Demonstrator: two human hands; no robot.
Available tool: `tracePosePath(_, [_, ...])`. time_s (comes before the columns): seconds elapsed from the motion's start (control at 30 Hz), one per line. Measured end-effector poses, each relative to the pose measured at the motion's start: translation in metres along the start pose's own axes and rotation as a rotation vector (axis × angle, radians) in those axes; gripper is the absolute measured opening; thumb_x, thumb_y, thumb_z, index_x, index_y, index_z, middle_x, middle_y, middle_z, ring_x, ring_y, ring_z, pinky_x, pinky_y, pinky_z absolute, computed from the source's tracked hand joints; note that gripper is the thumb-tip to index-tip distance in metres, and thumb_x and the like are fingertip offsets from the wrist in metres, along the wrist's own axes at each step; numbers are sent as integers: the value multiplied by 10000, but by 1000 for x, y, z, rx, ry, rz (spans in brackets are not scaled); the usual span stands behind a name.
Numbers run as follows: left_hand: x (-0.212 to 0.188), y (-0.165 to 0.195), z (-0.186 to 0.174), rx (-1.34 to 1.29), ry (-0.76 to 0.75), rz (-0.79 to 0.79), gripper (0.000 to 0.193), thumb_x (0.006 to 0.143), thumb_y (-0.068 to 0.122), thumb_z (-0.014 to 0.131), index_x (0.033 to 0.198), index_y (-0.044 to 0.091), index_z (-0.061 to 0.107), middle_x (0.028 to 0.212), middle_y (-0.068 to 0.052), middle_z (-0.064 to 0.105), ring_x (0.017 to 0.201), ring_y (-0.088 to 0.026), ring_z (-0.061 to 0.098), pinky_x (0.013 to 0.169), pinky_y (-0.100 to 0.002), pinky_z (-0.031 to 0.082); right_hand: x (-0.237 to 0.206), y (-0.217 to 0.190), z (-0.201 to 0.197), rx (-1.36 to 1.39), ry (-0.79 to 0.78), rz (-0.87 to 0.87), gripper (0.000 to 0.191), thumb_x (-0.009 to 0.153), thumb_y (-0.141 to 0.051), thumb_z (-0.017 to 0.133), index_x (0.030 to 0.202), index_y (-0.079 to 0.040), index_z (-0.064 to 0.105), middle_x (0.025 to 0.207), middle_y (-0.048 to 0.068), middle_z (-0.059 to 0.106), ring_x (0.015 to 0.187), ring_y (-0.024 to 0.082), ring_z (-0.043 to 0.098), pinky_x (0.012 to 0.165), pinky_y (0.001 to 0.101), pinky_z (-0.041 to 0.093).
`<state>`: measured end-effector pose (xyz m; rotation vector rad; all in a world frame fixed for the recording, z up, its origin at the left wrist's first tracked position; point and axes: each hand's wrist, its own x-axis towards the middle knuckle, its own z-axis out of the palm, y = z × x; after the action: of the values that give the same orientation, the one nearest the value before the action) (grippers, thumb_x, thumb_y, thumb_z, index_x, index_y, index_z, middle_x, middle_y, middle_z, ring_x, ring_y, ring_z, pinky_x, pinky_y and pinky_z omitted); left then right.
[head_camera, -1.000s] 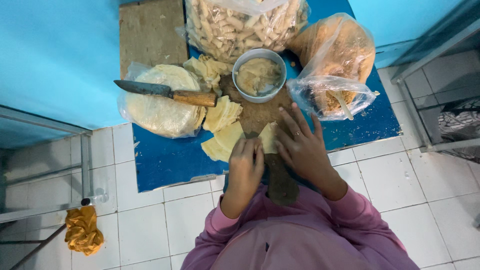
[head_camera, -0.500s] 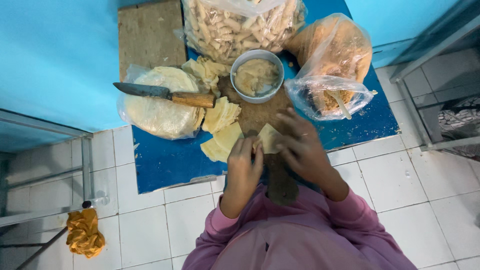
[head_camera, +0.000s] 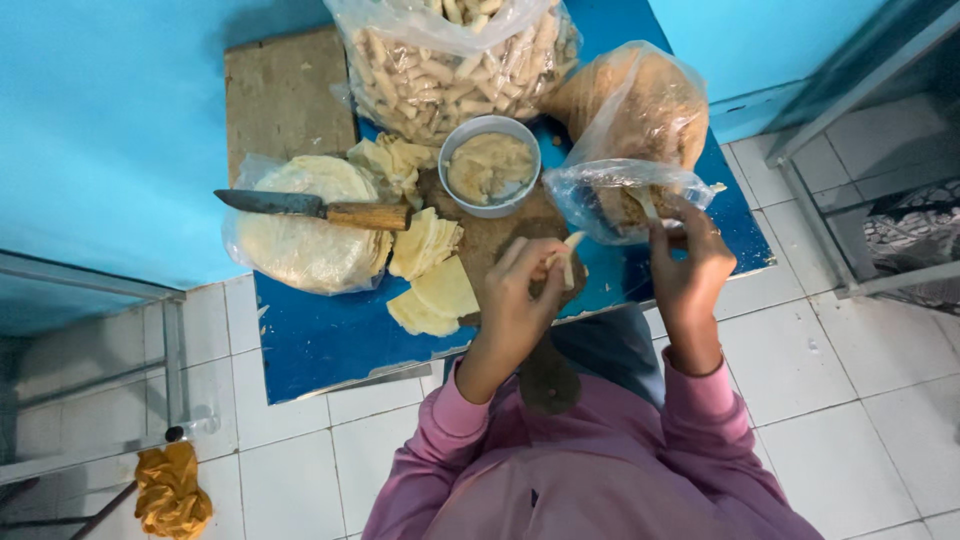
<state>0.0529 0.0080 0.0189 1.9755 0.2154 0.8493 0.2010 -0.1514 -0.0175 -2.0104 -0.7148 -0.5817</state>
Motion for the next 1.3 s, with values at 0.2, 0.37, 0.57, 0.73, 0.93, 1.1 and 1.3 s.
tracePosePath(0.2, [-12,-15,-10,108,126,-136,131,938,8,670,1069,23,669,949,-136,644,729,-242,696,630,-324,557,6,2,19,11,119,-85,223,968,58,769,1160,1,670,1033,171,725,875,284,721,768,363,578])
tracePosePath(0.37, [-27,-17,-29,224,143,-183,114,937,10,668,1050,-1,660,947,-150,637,730,-258,680,602,-330,555,6,10,18,-59,154,-197,222,1035,104,683,1227,23,605,1127,196,729,1005,337,739,853,384,593])
tracePosePath(0.57, [-31,-8,-25,158,108,-170,141,925,-6,675,1065,5,677,923,-133,624,700,-228,677,633,-318,540,-2,14,14,160,110,-94,207,1051,129,640,1220,49,550,1129,186,755,962,246,766,852,329,601])
tracePosePath(0.73, [-21,1,-15,99,88,-106,158,936,-13,687,1091,15,675,943,-112,642,757,-196,697,680,-302,554,0,17,10,392,135,70,219,1072,148,600,1258,78,507,1148,197,758,932,165,727,825,279,603])
tracePosePath(0.93, [9,10,11,-119,-4,5,172,951,-14,684,1116,25,655,997,-114,645,872,-203,751,745,-289,603,8,19,10,568,125,197,227,1075,114,587,1268,61,480,1138,171,763,937,152,754,825,274,615])
tracePosePath(1.1, [11,11,22,-154,9,50,170,957,-22,677,1116,30,650,1008,-121,640,881,-225,734,771,-302,619,8,13,12,143,137,-66,190,1053,124,647,1201,63,543,1122,198,756,940,210,763,810,317,623])
tracePosePath(1.3, [-9,-2,-7,114,16,-70,133,912,-3,678,1040,24,655,946,-143,635,732,-264,676,650,-363,522,6,10,13,393,138,29,190,1074,130,608,1229,74,513,1147,195,744,946,202,758,822,299,626])
